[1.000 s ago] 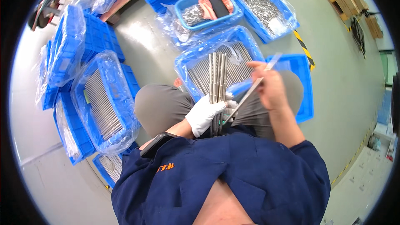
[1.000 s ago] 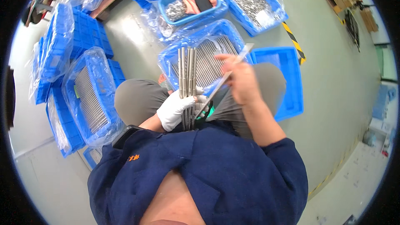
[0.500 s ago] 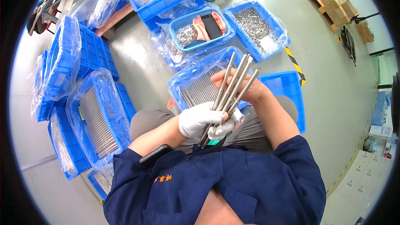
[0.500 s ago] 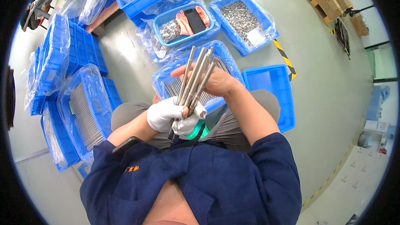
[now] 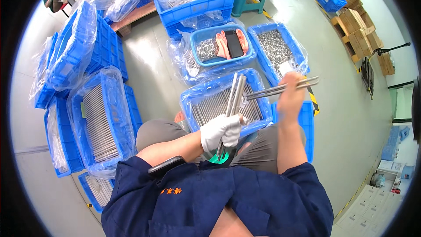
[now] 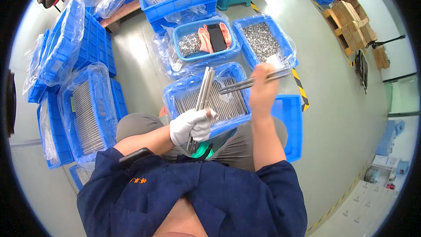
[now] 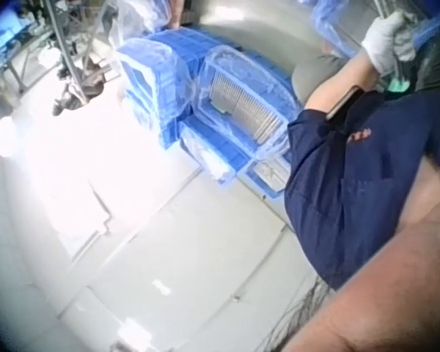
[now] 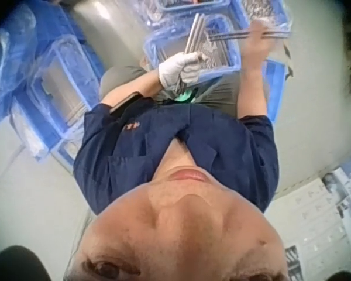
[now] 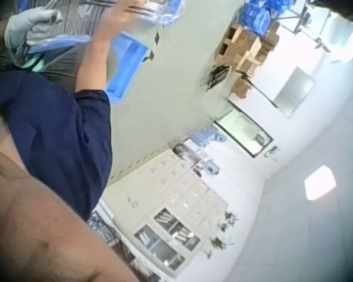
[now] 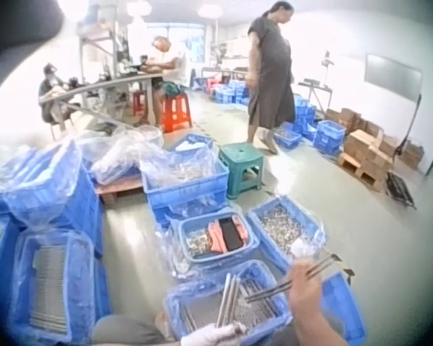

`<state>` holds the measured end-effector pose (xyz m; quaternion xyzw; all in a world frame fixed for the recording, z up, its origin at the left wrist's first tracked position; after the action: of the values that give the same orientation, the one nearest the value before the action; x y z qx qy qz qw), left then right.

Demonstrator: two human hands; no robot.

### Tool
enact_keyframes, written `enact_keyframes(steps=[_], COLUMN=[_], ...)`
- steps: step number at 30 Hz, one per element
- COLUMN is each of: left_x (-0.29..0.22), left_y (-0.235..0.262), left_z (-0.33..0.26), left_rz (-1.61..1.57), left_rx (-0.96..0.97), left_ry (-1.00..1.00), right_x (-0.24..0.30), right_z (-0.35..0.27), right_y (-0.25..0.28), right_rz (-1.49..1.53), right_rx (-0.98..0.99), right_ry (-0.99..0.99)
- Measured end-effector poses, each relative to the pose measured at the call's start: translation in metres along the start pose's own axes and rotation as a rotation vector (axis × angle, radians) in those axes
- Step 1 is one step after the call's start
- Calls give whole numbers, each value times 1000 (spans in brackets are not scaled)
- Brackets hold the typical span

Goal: Sorting and inspecting long metal rods and small metal rings into plastic crates.

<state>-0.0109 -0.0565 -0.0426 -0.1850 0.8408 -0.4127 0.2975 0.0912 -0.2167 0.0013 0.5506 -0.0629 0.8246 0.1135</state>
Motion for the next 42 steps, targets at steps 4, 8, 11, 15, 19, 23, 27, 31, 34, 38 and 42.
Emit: enact_keyframes(steps=[4,8,11,15,19,23,27,31,34,38,42], left_x=[4,3,0,0,-14,-1,47,69,75,85,87], left_y=[12,19,16,43,35,16,-13,-16,-7,2,-1], left_z=[15,14,5,15,4,-7,-10,-8,-19,-32,-25], left_rz=[-298,-81,-52,-148,-182,86,105,115,170,333,407], left_rx=[259,-218,-161,-81,-120,-73,122,242,270,293,142], left_ry=[41,-251,-69,-196,-312,-232,20,136,165,161,137], right_x=[20,26,30,28,19,8,6,4,10,9,-12], right_z=[-55,-89,-109,-144,-138,-68,-8,-16,-34,-51,-40], right_y=[-40,-44,-29,-2,26,16,-10,-41,-43,-41,-38], right_rz=[-34,-173,-259,-272,-347,-168,187,219,161,330,330], right_rx=[432,621,673,831,547,365,711,1163,1387,1484,1081], right_ry=[549,709,667,553,355,-66,-545,-680,-585,-722,-791])
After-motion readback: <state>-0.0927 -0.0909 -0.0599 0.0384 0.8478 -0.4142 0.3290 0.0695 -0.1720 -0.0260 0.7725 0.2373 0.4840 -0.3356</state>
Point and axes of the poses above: each hand's wrist, its own z-axis towards the middle knuckle, its own y-axis out of the back of the hand, x = y × z, the point moved 2 cm from there along z, towards the middle knuckle, and after that the axes turned 7 degrees about -x, right-handed, at the moved point
